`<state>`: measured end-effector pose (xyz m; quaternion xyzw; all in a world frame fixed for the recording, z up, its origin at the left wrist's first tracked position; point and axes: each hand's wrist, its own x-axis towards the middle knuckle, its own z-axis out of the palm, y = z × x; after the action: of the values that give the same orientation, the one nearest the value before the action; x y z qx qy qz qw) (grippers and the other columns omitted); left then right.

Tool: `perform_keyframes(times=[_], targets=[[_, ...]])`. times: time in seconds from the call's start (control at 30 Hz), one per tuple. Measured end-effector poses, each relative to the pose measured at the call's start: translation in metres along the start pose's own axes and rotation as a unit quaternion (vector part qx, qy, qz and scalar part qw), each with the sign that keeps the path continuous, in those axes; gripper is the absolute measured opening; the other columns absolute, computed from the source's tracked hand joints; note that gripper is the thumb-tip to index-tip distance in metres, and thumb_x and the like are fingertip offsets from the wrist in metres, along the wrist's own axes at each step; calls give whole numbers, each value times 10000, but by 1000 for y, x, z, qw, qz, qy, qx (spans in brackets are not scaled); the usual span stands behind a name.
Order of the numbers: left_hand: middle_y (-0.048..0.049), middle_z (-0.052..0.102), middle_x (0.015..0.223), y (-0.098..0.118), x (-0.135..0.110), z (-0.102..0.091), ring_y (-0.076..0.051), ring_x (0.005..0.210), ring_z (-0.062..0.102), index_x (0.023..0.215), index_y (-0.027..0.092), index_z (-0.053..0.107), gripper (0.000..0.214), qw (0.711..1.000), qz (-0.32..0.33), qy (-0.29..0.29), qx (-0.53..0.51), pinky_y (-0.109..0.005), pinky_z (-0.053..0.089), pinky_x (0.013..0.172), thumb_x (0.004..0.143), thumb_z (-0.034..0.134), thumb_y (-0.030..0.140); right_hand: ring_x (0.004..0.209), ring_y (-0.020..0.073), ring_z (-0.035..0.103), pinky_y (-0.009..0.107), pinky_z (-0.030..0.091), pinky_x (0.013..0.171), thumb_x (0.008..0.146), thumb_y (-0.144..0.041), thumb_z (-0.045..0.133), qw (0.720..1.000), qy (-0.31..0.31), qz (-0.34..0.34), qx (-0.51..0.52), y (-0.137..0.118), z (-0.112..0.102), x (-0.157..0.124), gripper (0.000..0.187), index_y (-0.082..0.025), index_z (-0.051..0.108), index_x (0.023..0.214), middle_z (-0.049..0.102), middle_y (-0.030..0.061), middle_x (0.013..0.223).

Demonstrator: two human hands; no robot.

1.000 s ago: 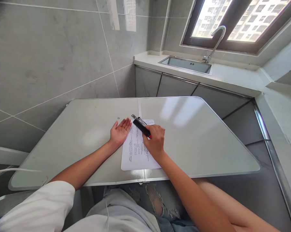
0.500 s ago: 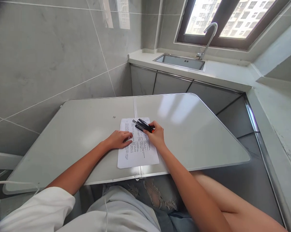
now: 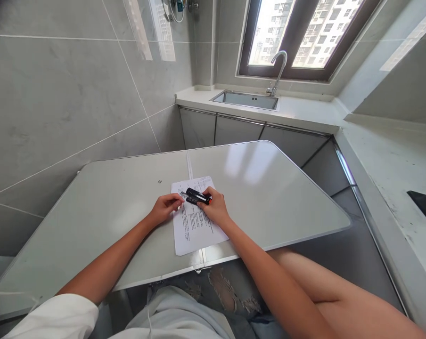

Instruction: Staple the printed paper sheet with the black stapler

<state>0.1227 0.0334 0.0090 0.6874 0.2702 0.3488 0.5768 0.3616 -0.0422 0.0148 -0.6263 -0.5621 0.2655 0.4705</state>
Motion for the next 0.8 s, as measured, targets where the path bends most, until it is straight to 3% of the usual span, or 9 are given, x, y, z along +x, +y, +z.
perform_keyframes(times=[0.13,0.23,0.4,0.5,0.6,0.7,0.8], targets=[[33,489,708,4,5,-11,-50,515,371,880,185,695,285,960,-42,32,-274,-185,357,474,844,850,422,780,203,628,324,471,714,713,-300,750,1000,-12,6,-4,4,5,-5,203,-244,614,852,708,-21,853],[45,445,753,7,8,-17,-23,498,291,890,183,669,264,934,-51,56,-348,-137,296,416,824,869,342,758,190,594,300,439,671,708,-283,737,1000,-26,3,-15,5,7,-9,218,-247,575,850,661,-34,826],[44,410,737,9,10,-14,-20,499,264,869,143,687,294,940,-84,52,-326,-122,315,386,841,858,381,695,162,512,282,400,645,705,-230,727,997,-61,0,-56,-1,5,-14,257,-254,517,851,539,-61,757],[43,406,727,8,10,-10,-25,500,267,876,145,692,308,944,-93,48,-312,-121,321,383,854,843,412,793,198,567,309,457,704,710,-296,826,992,-78,-14,-95,-15,-2,-14,351,-264,592,969,603,-29,864],[37,407,720,6,11,-9,-37,521,296,911,146,711,317,951,-101,38,-291,-114,267,378,859,838,431,1066,285,592,410,483,880,761,-339,894,979,-24,-121,-163,-41,0,-14,491,-288,647,1182,653,68,1149],[33,415,707,2,10,-10,-46,546,321,920,143,721,322,956,-100,47,-272,-119,263,401,863,833,440,1083,281,586,432,437,924,946,-270,754,940,-42,-250,-230,-69,18,-14,250,-281,683,1185,667,91,1193],[23,468,704,0,9,-11,-55,548,355,912,150,711,321,958,-103,58,-261,-145,295,421,879,810,454,1039,259,576,413,424,876,1041,-225,604,911,-69,-286,-289,-83,45,-13,176,-248,689,1193,680,102,1224]])
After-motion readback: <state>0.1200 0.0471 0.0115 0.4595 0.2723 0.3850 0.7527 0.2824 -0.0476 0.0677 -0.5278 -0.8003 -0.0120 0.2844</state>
